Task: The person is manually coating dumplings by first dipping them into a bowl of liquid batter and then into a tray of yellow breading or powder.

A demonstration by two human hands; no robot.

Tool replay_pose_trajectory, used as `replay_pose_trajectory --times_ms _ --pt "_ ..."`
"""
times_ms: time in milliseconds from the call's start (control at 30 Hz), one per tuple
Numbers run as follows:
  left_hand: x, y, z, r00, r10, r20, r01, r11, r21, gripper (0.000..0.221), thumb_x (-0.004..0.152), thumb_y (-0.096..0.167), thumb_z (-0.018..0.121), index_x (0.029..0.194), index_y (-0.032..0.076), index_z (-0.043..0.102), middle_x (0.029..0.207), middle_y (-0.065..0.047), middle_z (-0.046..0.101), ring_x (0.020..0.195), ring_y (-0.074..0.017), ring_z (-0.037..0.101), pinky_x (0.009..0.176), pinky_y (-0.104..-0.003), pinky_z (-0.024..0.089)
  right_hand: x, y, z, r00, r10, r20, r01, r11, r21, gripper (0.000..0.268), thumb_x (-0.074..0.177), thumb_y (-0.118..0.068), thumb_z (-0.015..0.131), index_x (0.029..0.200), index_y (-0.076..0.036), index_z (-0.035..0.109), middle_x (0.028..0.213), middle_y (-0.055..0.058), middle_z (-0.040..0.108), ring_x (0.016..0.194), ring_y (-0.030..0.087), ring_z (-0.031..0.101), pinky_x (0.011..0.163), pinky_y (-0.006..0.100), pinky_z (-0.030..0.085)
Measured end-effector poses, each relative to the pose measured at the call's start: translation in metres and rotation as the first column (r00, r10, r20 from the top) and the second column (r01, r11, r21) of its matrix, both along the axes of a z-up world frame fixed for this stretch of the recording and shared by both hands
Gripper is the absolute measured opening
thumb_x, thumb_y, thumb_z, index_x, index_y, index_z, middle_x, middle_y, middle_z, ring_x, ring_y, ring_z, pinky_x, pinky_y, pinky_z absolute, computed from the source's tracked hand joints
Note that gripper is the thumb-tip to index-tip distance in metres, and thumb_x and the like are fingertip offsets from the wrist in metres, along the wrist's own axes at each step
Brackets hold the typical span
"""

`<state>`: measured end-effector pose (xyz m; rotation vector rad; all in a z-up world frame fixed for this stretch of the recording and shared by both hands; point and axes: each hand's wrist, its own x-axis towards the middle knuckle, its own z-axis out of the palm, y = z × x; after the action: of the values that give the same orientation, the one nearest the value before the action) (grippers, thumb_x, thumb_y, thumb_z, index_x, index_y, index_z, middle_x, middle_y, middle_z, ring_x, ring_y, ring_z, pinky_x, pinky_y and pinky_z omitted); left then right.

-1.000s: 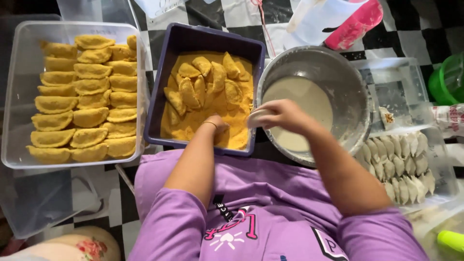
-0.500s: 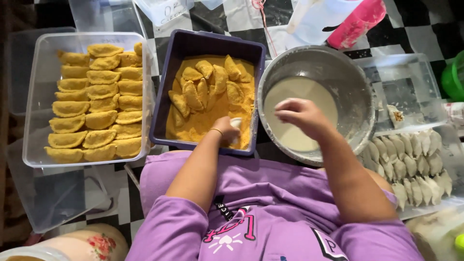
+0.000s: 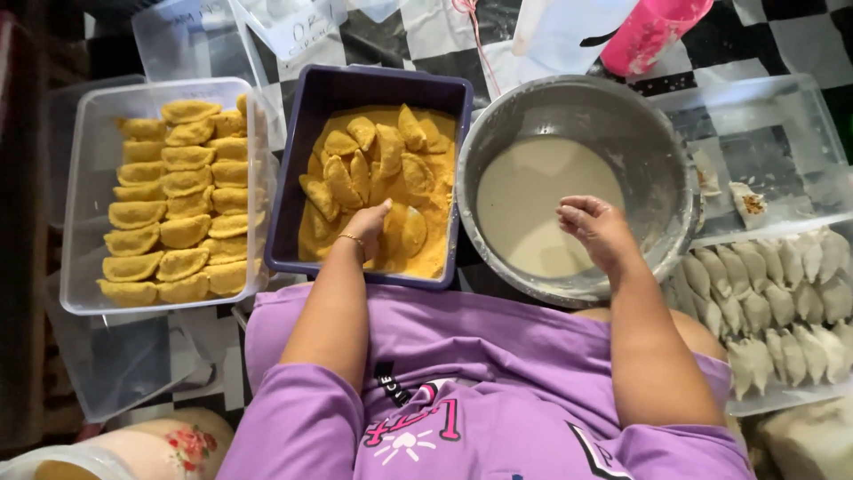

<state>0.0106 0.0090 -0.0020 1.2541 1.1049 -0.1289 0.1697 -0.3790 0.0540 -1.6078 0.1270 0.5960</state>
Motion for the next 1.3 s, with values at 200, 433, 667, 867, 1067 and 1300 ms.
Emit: replay_pose_trajectory --times_ms 200,433,667,867,1067,1300 --pt "-0.007 -0.009 0.018 0.801 -0.585 -0.125 0.59 0.738 0.326 0.08 0.077 0.053 0.083 0.115 -0.014 0.064 0.119 -0.039 0.065 0.121 -0.0522 0.06 0.104 -0.056 0.047 -0.006 0.009 0.018 0.999 0.05 0.022 -0.049 0.998 -0.048 0.028 0.096 -0.006 0.073 0.122 0.003 0.067 0.1 0.014 0.069 0.094 0.02 0.07 0.092 0.035 0.061" --pt "-0.008 -0.021 -0.006 0.69 -0.721 0.062 0.611 0.626 0.485 0.035 0.061 0.009 0.081 0.094 0.013 0.069 0.088 -0.006 0.075 0.087 -0.0237 0.074 0.072 -0.037 0.059 0.006 -0.005 -0.005 0.963 0.211 0.167 -0.144 0.928 -0.343 0.024 0.099 -0.016 0.075 0.12 -0.004 0.072 0.102 0.02 0.074 0.094 0.029 0.075 0.087 0.038 0.061" --pt "0.003 0.0 -0.066 0.942 -0.335 -0.002 0.333 0.938 -0.097 0.056 0.086 0.034 0.08 0.127 0.001 0.061 0.111 -0.022 0.071 0.095 -0.0362 0.073 0.077 -0.052 0.062 0.046 -0.012 -0.11 0.861 0.462 -0.211 -0.357 0.255 -0.899 0.069 0.097 -0.038 0.067 0.15 -0.002 0.039 0.164 0.03 0.02 0.151 0.047 0.023 0.117 0.063 0.027" --pt "0.01 0.004 -0.025 0.972 -0.146 0.186 0.187 0.956 -0.225 0.058 0.089 0.026 0.078 0.139 0.012 0.052 0.117 -0.01 0.067 0.097 -0.0296 0.07 0.079 -0.045 0.062 -0.022 0.06 0.03 0.703 0.644 -0.303 -0.509 0.157 -0.846 0.062 0.092 -0.033 0.065 0.135 0.01 0.055 0.138 0.038 0.053 0.131 0.051 0.054 0.109 0.063 0.044" --pt "0.005 0.017 0.025 0.957 0.132 0.257 0.054 0.793 -0.607 0.06 0.088 0.063 0.067 0.114 0.009 0.068 0.098 -0.011 0.075 0.078 -0.0253 0.073 0.064 -0.036 0.059 -0.025 0.048 0.013 0.647 0.755 -0.103 -0.509 0.327 -0.796 0.055 0.1 -0.032 0.056 0.14 0.006 0.06 0.141 0.03 0.062 0.136 0.046 0.054 0.118 0.055 0.04" --pt "0.0 0.029 0.046 0.807 0.291 0.513 0.276 0.582 -0.765 0.083 0.085 0.089 0.032 0.106 0.017 0.068 0.093 -0.006 0.066 0.077 -0.0228 0.065 0.054 -0.026 0.044 0.015 0.005 -0.076 0.796 0.536 -0.281 -0.412 0.139 -0.901 0.077 0.095 -0.034 0.068 0.156 0.003 0.039 0.156 0.032 0.043 0.146 0.047 0.039 0.113 0.066 0.037"
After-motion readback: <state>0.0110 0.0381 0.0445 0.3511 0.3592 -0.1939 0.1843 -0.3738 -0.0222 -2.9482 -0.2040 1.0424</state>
